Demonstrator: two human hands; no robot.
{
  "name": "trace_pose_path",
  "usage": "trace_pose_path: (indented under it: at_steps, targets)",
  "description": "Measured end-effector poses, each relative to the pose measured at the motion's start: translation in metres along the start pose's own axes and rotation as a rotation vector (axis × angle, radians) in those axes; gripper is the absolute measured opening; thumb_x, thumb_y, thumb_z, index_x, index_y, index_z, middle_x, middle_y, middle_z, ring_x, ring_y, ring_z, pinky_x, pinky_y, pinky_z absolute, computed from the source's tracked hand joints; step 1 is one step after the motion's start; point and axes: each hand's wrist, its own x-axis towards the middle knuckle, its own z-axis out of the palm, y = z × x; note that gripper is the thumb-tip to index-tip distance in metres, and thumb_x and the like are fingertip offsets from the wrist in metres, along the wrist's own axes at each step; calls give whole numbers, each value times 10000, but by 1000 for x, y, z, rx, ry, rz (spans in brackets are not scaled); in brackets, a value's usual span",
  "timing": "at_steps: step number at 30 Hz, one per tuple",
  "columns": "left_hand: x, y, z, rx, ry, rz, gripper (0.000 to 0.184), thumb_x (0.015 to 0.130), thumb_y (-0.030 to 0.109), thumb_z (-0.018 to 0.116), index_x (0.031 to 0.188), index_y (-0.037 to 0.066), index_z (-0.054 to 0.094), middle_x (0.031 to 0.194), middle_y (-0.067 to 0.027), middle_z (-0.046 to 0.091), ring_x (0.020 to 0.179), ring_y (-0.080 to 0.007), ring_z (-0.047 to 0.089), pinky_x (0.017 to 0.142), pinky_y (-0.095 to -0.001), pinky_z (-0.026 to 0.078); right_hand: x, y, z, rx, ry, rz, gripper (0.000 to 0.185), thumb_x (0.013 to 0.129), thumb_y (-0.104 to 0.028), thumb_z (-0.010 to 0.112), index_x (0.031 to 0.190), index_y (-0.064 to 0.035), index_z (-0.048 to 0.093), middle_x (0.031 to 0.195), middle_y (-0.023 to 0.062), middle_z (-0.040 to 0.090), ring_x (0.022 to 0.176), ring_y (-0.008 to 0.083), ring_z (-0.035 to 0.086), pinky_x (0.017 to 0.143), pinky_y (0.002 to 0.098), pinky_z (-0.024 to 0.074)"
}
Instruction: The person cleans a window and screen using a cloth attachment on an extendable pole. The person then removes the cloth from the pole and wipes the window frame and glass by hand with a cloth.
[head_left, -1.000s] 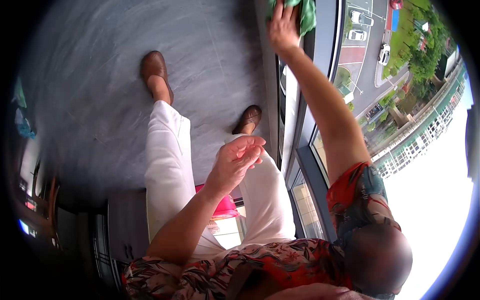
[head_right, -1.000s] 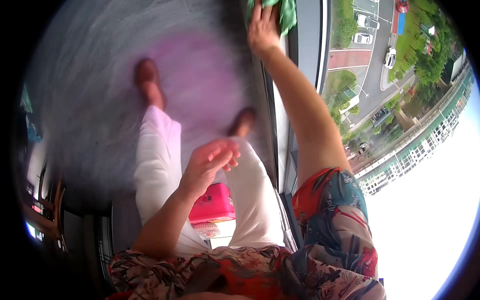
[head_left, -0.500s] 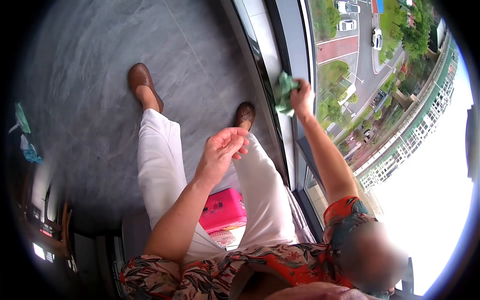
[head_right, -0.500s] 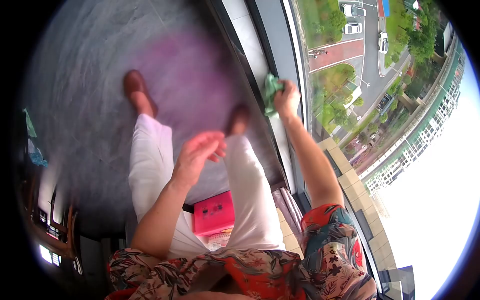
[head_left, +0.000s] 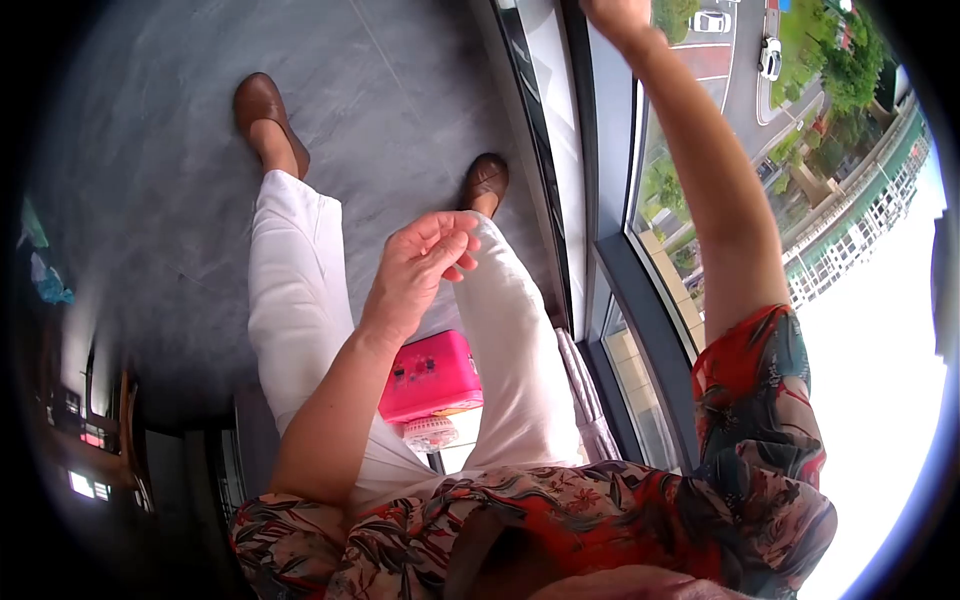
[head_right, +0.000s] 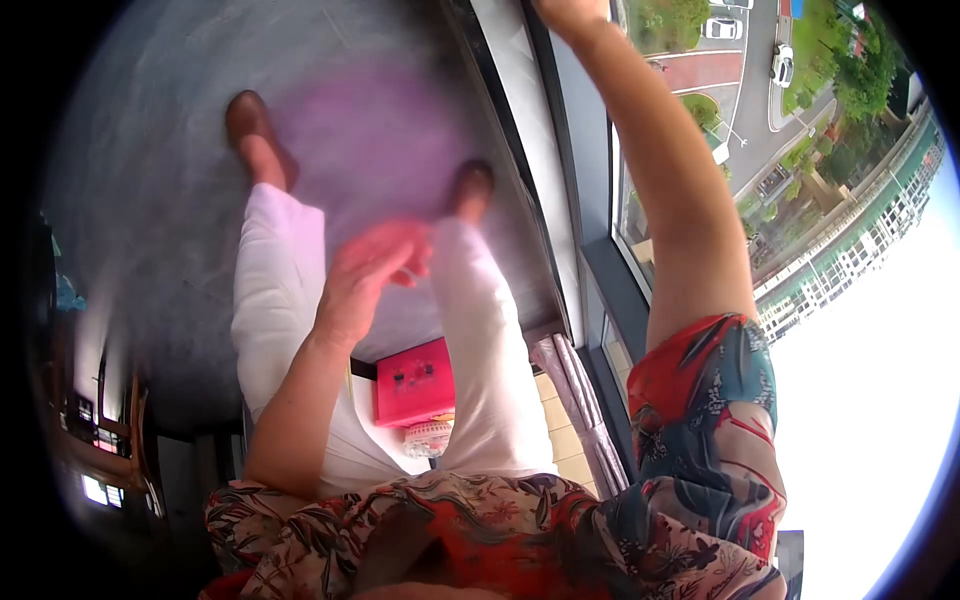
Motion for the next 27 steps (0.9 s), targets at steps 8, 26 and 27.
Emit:
trace_pose_path:
  at_steps: [8,26,27]
  targets:
    - [14,-37,9,119,43,-36,238,876,212,531,1032,40,578,853,-29,602,725,-102,565,646,-235,430,-287,17,51,-8,-335,163,656,803,-102,445,1400,-80,172,1382,183,269,1314,348,184,1067,453,155]
    - [9,-34,40,166,-54,-26,243,877,148,509,1077,17,557,893,-48,620,747,-116,574,650,-241,436,-377,52,64,1143,242,2108,305,790,-133,573,1083,-81,509,1128,153,495,1017,323,497,746,462,473]
    - [11,-14,24,148,-55,-9,245,877,150,508,1077,16,557,893,-48,621,747,-114,573,649,-241,436,-361,65,90,1471,400,2082,246,837,-103,497,1081,-104,527,1120,127,496,1002,295,507,714,487,482]
